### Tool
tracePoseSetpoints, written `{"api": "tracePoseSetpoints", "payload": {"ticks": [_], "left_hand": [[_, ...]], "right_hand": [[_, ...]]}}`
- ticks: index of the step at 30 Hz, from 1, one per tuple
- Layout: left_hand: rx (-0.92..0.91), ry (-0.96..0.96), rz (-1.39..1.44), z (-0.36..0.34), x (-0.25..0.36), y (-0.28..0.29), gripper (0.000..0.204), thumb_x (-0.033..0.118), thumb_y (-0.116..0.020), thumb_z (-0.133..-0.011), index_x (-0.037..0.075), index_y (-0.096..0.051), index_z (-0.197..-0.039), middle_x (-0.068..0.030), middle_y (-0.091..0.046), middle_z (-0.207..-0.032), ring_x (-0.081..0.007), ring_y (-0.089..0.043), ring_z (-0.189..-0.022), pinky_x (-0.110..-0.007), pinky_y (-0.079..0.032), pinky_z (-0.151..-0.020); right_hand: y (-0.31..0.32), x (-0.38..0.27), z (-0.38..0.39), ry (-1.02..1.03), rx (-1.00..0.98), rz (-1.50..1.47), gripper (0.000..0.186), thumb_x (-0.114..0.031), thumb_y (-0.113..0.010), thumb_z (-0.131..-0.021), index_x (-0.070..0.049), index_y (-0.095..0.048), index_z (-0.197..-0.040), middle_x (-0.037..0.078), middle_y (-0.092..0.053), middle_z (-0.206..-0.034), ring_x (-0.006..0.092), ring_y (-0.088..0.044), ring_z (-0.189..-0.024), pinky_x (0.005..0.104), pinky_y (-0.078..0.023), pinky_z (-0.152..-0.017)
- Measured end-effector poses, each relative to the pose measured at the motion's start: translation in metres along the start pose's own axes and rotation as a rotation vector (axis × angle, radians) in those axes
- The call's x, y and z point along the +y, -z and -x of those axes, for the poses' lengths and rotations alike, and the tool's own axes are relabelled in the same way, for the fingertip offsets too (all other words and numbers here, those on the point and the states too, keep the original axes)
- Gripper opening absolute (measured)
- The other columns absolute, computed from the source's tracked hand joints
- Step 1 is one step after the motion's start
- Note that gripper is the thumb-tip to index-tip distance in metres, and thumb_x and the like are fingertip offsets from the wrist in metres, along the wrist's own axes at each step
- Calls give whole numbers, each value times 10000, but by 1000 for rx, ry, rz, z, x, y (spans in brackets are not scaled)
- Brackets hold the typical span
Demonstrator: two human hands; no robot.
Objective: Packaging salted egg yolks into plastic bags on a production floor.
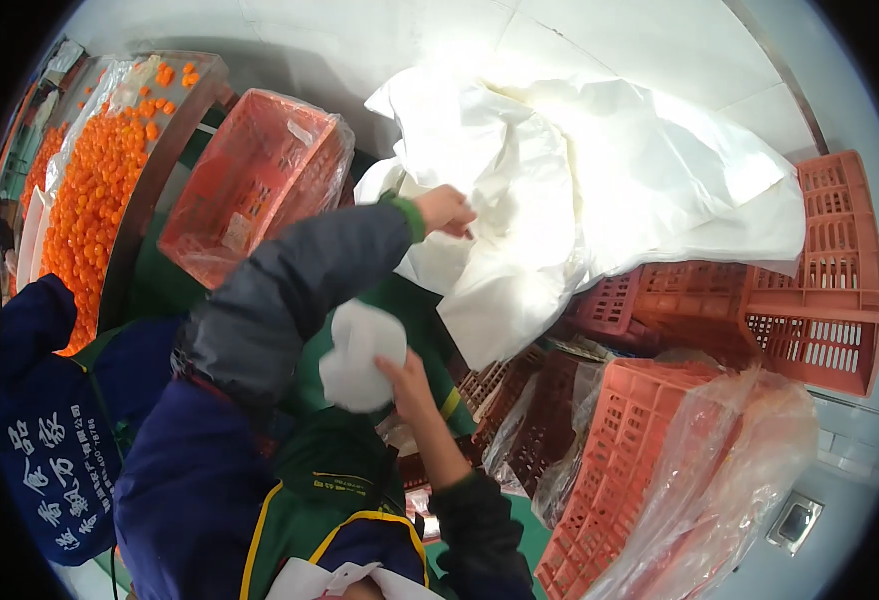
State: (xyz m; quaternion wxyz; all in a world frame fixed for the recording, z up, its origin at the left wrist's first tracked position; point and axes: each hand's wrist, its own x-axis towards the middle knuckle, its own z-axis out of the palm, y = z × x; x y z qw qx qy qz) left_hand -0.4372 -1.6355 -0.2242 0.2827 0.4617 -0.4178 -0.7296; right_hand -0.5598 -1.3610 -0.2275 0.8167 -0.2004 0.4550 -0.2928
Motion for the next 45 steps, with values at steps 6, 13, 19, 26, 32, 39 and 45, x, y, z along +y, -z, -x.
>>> {"api": "tracePoseSetpoints", "payload": {"ticks": [6, 13, 19, 26, 32, 39, 45], "left_hand": [[-16, 50, -124, -20, 60, -2, 155, 219, -694, -886, 82, -643, -833, -20, -657, -778, -144, -642, -826, -406, -439, -807], [-58, -144, 11, -13, 63, 20, 139, 170, -689, -887, 76, -653, -792, -1, -618, -750, -106, -561, -771, -288, -403, -783], [-68, -270, 205, 26, 49, 19, 143, 86, -651, -909, 23, -642, -781, -1, -592, -775, -92, -529, -749, -257, -424, -749], [78, -224, 133, 93, -47, 52, 188, 110, -639, -908, -1, -650, -756, -24, -633, -739, -122, -591, -735, -271, -456, -746], [440, 192, -284, 85, -197, 20, 149, 129, -660, -848, 4, -678, -768, -174, -720, -829, -248, -719, -804, -365, -569, -706], [786, 270, -378, 176, -325, -25, 82, 116, -637, -815, 87, -702, -855, -166, -705, -813, -311, -699, -746, -404, -576, -699], [189, 170, 62, 415, -376, -186, 110, 84, -622, -839, 41, -708, -892, -106, -713, -808, -187, -668, -603, -299, -544, -560]], "right_hand": [[-8, -70, -107, 226, 196, -312, 406, -102, -652, -911, -28, -541, -1294, 105, -623, -1228, 263, -599, -1137, 422, -485, -976], [75, -67, -166, 221, 422, -688, 403, -102, -618, -927, -31, -523, -1313, 105, -591, -1280, 313, -572, -1175, 499, -442, -1032], [93, -108, -261, 238, 120, -917, 397, -130, -572, -951, -28, -504, -1328, 128, -555, -1325, 331, -537, -1218, 512, -429, -1048], [147, -70, -237, 227, -249, -1171, 394, -163, -518, -978, -24, -481, -1345, 154, -514, -1378, 351, -497, -1269, 527, -414, -1067], [148, -45, -188, 252, -599, -1332, 397, -192, -472, -1002, -21, -462, -1360, 176, -479, -1424, 369, -462, -1312, 540, -400, -1084], [35, 86, 15, 165, 167, -988, 451, -332, -441, -1045, 34, -486, -1304, 245, -497, -1382, 395, -472, -1300, 534, -413, -1103], [116, 303, 239, -235, 193, -578, 257, -212, -546, -999, -53, -619, -1187, 132, -660, -1168, 282, -632, -1028, 417, -525, -912]]}}
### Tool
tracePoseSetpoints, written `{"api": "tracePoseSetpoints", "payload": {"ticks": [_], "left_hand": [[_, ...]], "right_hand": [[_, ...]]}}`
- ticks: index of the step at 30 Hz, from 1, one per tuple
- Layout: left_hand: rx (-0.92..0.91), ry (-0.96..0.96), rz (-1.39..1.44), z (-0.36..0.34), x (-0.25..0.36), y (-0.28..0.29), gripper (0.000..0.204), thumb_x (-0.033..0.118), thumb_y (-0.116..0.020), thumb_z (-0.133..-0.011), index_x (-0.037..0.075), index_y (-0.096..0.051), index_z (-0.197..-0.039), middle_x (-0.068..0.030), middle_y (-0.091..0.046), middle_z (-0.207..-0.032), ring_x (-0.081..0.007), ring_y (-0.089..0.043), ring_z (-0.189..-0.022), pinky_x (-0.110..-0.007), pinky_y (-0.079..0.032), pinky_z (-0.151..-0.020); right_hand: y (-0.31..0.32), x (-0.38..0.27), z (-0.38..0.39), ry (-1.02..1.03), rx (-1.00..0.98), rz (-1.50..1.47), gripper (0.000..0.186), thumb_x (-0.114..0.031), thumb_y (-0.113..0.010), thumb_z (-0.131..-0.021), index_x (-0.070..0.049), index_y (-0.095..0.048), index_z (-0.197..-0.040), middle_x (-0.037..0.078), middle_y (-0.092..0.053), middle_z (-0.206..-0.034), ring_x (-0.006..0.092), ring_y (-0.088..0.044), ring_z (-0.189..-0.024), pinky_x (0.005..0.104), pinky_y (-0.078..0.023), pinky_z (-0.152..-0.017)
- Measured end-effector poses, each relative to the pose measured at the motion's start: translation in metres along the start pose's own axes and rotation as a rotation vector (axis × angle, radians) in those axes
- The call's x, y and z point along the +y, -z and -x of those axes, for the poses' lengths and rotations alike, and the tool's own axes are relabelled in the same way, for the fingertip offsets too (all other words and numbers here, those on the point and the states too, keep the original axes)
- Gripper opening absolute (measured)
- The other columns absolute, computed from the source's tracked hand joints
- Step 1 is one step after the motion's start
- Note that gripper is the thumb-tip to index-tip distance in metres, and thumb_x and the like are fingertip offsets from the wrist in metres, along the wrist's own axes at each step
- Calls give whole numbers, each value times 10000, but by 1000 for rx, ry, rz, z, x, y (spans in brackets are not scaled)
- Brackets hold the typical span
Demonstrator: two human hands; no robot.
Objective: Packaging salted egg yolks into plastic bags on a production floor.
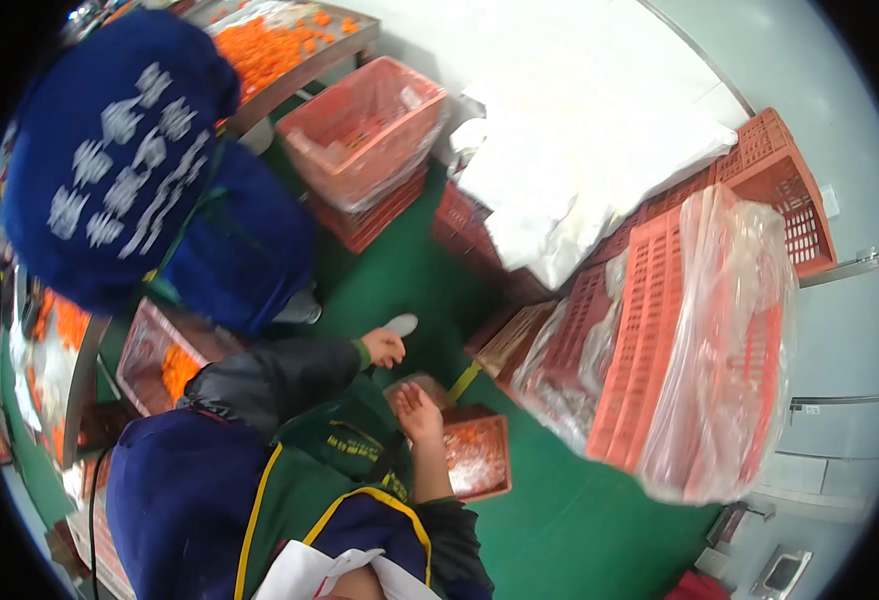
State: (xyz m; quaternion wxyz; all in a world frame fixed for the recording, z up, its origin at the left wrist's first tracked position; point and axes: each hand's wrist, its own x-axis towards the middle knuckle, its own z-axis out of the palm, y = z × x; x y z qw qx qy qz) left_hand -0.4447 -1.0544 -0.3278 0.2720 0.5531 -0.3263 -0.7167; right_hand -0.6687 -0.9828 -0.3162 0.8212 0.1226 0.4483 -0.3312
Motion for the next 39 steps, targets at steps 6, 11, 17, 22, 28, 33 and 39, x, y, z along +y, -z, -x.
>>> {"api": "tracePoseSetpoints", "payload": {"ticks": [6, 11, 17, 22, 28, 33, 39], "left_hand": [[148, -143, -302, 255, -77, -17, 129, 143, -626, -854, 45, -704, -883, -53, -717, -785, -139, -669, -632, -298, -540, -612], [394, -215, -344, 358, -85, -25, 121, 171, -640, -827, 75, -700, -872, -62, -709, -783, -192, -687, -702, -354, -541, -663], [645, -184, -539, 434, -140, -75, 158, 245, -623, -835, 105, -669, -893, -126, -700, -863, -348, -670, -864, -462, -520, -752], [565, -367, -465, 481, -208, -141, 194, 273, -626, -848, 114, -660, -954, -154, -690, -901, -381, -656, -848, -490, -517, -760], [944, -10, -441, 631, -313, -169, 187, 221, -600, -891, 77, -650, -999, -155, -679, -957, -354, -652, -927, -464, -516, -817], [1417, 85, -222, 728, -412, -182, 189, 198, -626, -883, 63, -642, -1014, -150, -669, -964, -354, -645, -933, -451, -517, -808], [1827, 299, 133, 787, -457, -214, 186, 161, -654, -868, 51, -648, -1017, -152, -684, -970, -345, -659, -927, -433, -527, -800]], "right_hand": [[129, 42, 76, 43, 100, 69, 197, -161, -600, -959, -52, -611, -1123, 108, -668, -1063, 250, -631, -923, 372, -532, -826], [238, 55, 80, -22, -245, 368, 148, -130, -596, -939, -58, -605, -1068, 87, -663, -985, 258, -625, -925, 371, -528, -784], [259, 111, 75, -71, -30, 930, 122, -108, -586, -935, -41, -611, -1033, 114, -678, -943, 244, -656, -862, 366, -557, -711], [298, 85, 82, -182, -40, 1132, 114, -101, -578, -939, -35, -613, -1025, 121, -683, -924, 239, -663, -823, 355, -561, -679], [259, 176, 64, -261, -5, 1329, 108, -92, -569, -944, -27, -616, -1016, 129, -689, -901, 232, -672, -776, 342, -567, -641], [137, 264, 58, -89, -66, 1506, 107, -83, -545, -964, -18, -624, -994, 138, -699, -826, 204, -660, -607, 295, -553, -526], [-52, 445, 67, -27, -564, 1795, 138, -148, -555, -976, -44, -642, -1000, 69, -677, -753, 161, -657, -661, 283, -548, -573]]}}
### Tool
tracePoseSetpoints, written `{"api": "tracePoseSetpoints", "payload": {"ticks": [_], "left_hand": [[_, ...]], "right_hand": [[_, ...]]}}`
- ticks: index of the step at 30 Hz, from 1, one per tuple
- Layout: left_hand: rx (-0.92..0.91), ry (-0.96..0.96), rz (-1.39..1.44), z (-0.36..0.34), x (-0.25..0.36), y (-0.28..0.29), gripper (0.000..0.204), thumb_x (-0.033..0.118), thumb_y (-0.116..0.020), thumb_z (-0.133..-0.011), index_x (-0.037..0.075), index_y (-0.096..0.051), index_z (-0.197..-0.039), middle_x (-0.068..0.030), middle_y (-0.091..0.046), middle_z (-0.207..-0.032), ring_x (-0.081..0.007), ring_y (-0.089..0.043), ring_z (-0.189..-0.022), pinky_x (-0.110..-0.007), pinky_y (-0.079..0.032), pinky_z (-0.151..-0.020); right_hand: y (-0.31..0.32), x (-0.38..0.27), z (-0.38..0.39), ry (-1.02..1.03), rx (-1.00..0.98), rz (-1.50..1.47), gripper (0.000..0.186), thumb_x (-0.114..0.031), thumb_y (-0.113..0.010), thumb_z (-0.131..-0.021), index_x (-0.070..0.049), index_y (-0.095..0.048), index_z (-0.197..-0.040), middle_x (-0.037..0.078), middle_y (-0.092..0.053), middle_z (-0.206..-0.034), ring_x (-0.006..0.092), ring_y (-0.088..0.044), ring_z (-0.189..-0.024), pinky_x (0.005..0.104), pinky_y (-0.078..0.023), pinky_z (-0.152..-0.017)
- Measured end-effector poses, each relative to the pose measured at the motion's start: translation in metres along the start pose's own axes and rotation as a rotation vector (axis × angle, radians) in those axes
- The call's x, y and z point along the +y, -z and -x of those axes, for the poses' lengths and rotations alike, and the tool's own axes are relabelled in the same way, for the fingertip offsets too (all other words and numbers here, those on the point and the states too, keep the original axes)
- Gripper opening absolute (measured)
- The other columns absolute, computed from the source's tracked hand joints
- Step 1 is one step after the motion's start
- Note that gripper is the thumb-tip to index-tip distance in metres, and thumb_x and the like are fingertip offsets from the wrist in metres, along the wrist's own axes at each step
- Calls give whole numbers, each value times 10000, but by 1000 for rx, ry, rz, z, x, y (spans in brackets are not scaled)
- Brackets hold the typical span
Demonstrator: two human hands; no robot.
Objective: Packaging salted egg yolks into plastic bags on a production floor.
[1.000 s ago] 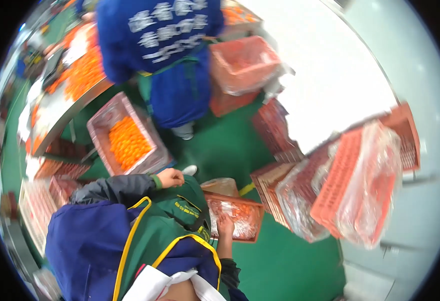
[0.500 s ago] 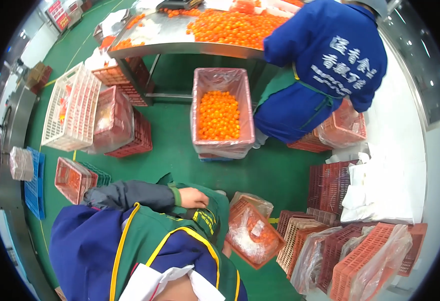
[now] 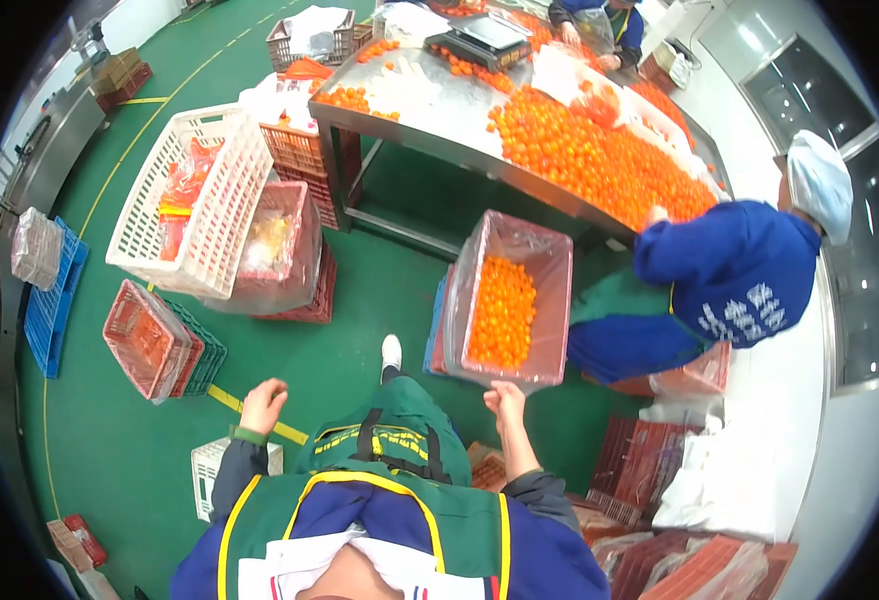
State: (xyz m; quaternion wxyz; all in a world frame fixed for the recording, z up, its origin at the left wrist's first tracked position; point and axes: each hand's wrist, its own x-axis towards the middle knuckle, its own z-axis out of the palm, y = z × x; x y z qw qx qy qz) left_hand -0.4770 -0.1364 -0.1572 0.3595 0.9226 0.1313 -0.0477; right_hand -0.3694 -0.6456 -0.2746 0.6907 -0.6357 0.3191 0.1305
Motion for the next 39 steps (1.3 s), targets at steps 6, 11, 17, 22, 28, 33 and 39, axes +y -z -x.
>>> {"api": "tracePoseSetpoints", "payload": {"ticks": [6, 11, 17, 22, 28, 33, 39], "left_hand": [[-41, 152, 242, -97, 26, 15, 207, 117, -675, -856, 30, -666, -1043, -156, -706, -947, -292, -704, -869, -358, -547, -760], [1, -209, 104, -268, 106, 24, 225, 161, -668, -863, 49, -647, -1057, -142, -673, -966, -339, -659, -921, -400, -529, -779], [-86, -487, 102, -435, 227, 50, 179, 210, -634, -897, 48, -631, -972, -129, -620, -914, -350, -625, -885, -429, -507, -745], [31, -461, 34, -552, 256, 32, 231, 276, -638, -913, 61, -605, -835, -134, -562, -815, -355, -603, -799, -455, -474, -662], [286, -422, -150, -661, 252, 14, 337, 285, -684, -850, 87, -558, -1092, -103, -588, -958, -305, -607, -904, -419, -512, -712], [54, -394, -151, -684, 261, -5, 332, 252, -671, -827, 80, -563, -1089, -107, -584, -964, -289, -617, -905, -407, -526, -708], [114, -897, -57, -688, 283, -20, 141, 189, -611, -797, 95, -571, -894, -70, -581, -915, -209, -637, -850, -311, -515, -515]], "right_hand": [[-185, -166, -100, 166, -330, -154, 181, -189, -564, -992, -45, -654, -1055, 82, -698, -839, 176, -677, -758, 297, -552, -696], [-302, -296, -197, 171, -467, -406, 249, -199, -560, -996, -14, -628, -1149, 138, -696, -1018, 237, -673, -928, 346, -547, -826], [-450, -401, -339, 52, -448, -417, 415, -211, -547, -994, 44, -485, -1316, 242, -576, -1295, 344, -580, -1185, 421, -472, -996], [-521, -409, -438, 25, -267, -476, 361, -140, -651, -920, 56, -514, -1191, 212, -633, -1131, 320, -626, -1053, 424, -512, -907], [-528, -423, -378, -92, -525, -585, 153, -63, -595, -923, 40, -577, -1035, 179, -661, -1091, 280, -644, -999, 389, -526, -899], [-475, -422, -330, -149, -579, -646, 377, -102, -539, -959, 74, -505, -1290, 191, -598, -1285, 296, -544, -1237, 390, -432, -1054], [-459, -426, -322, -34, -449, -601, 569, -192, -577, -951, 89, -387, -1408, 205, -400, -1495, 315, -392, -1389, 409, -319, -1174]]}}
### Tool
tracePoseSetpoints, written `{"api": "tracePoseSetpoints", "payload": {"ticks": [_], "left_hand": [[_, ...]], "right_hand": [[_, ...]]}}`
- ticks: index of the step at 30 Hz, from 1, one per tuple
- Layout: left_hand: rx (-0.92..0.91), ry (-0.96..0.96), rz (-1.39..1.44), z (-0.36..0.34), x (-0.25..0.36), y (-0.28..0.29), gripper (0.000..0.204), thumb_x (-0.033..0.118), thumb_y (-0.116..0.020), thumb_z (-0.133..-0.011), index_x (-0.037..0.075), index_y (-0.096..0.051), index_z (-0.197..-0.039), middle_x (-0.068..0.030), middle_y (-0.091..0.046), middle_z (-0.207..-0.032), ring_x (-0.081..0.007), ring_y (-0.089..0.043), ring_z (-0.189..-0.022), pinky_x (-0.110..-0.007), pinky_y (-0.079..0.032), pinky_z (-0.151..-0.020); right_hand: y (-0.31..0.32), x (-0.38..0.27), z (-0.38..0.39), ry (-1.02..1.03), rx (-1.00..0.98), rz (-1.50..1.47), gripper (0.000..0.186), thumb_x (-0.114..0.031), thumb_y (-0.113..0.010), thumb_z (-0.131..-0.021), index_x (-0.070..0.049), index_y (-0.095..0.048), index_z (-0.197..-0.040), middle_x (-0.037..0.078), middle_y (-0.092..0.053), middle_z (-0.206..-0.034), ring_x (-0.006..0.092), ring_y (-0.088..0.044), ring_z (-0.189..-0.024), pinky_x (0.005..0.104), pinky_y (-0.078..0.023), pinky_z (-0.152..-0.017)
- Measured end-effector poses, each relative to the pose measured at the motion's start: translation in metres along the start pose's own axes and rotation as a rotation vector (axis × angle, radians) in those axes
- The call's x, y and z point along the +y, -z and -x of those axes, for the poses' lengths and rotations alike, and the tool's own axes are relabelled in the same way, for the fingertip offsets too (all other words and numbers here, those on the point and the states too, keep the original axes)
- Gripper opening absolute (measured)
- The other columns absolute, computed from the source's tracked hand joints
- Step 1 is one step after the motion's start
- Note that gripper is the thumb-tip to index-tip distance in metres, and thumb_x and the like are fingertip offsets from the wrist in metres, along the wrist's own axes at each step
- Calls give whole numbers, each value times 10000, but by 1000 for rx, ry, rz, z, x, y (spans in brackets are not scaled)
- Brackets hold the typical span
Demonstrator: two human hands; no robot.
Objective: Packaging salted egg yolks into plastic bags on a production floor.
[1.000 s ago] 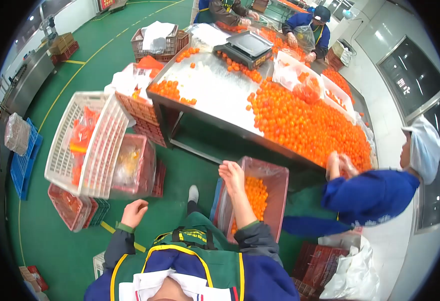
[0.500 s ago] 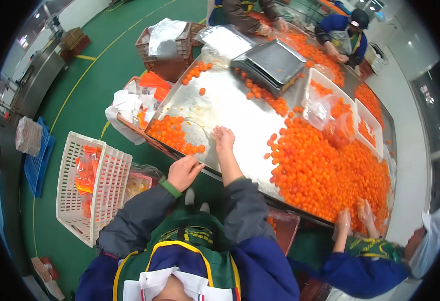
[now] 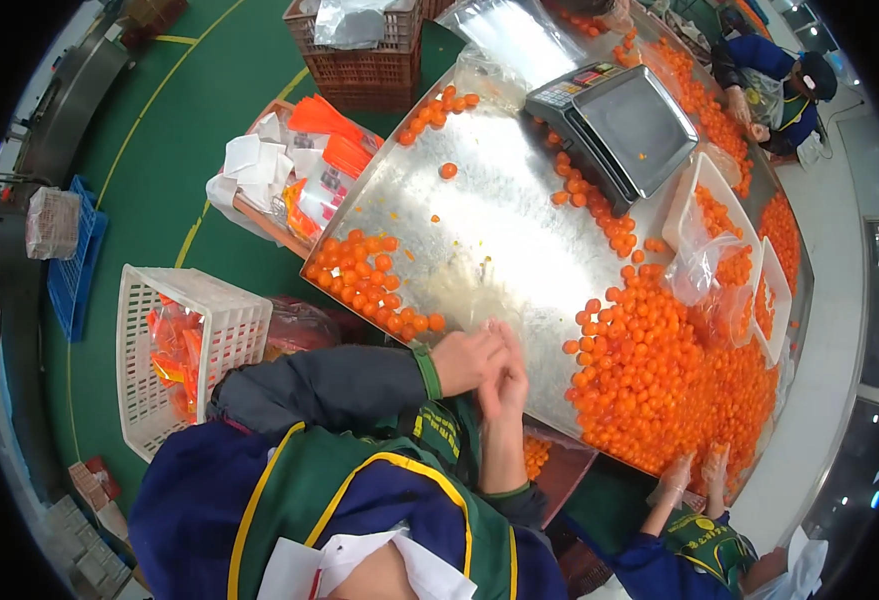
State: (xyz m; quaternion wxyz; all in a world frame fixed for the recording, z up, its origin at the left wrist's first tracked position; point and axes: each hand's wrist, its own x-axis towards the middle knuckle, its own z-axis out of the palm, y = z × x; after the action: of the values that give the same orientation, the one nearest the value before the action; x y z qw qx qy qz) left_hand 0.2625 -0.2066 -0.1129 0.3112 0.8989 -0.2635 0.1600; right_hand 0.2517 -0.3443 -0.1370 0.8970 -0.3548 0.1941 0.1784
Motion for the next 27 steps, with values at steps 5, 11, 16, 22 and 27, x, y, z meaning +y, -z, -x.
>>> {"api": "tracePoseSetpoints", "payload": {"ticks": [5, 11, 16, 22, 27], "left_hand": [[-49, -54, 33, -15, 19, 12, 134, 200, -617, -788, 106, -581, -877, -60, -573, -907, -186, -635, -746, -304, -492, -466], [-235, 97, 77, -20, 24, 3, 159, 169, -618, -787, 120, -583, -934, -38, -578, -853, -212, -642, -683, -348, -482, -472], [-289, -31, 197, -26, 34, 3, 171, 172, -607, -786, 109, -559, -938, -47, -588, -823, -231, -649, -717, -379, -488, -502], [-256, 146, 178, -22, 11, 23, 137, 181, -610, -801, 129, -574, -922, -42, -601, -808, -253, -656, -742, -407, -504, -568], [-117, 548, 291, -4, -73, 110, 181, 187, -625, -894, 124, -640, -1063, -35, -663, -909, -229, -669, -776, -386, -523, -614]], "right_hand": [[-20, -36, -31, -115, -243, -547, 685, -465, -510, -988, -13, -355, -1479, 166, -260, -1586, 388, -229, -1461, 558, -220, -1191], [-46, -70, -54, 54, -158, -288, 777, -708, -434, -915, -285, -264, -1545, 58, -212, -1620, 386, -176, -1474, 650, -229, -1135], [-72, -61, -76, 26, -449, -94, 860, -735, -512, -858, -334, -207, -1556, 26, -153, -1628, 383, -199, -1453, 628, -371, -1054], [-107, -41, -124, -189, -566, 95, 838, -548, -623, -903, -253, -210, -1570, 81, -141, -1629, 363, -151, -1488, 543, -392, -1072], [-77, -3, -156, 767, -839, 1520, 644, -268, -747, -825, -118, -514, -1407, 153, -372, -1546, 415, -314, -1431, 533, -243, -1162]]}}
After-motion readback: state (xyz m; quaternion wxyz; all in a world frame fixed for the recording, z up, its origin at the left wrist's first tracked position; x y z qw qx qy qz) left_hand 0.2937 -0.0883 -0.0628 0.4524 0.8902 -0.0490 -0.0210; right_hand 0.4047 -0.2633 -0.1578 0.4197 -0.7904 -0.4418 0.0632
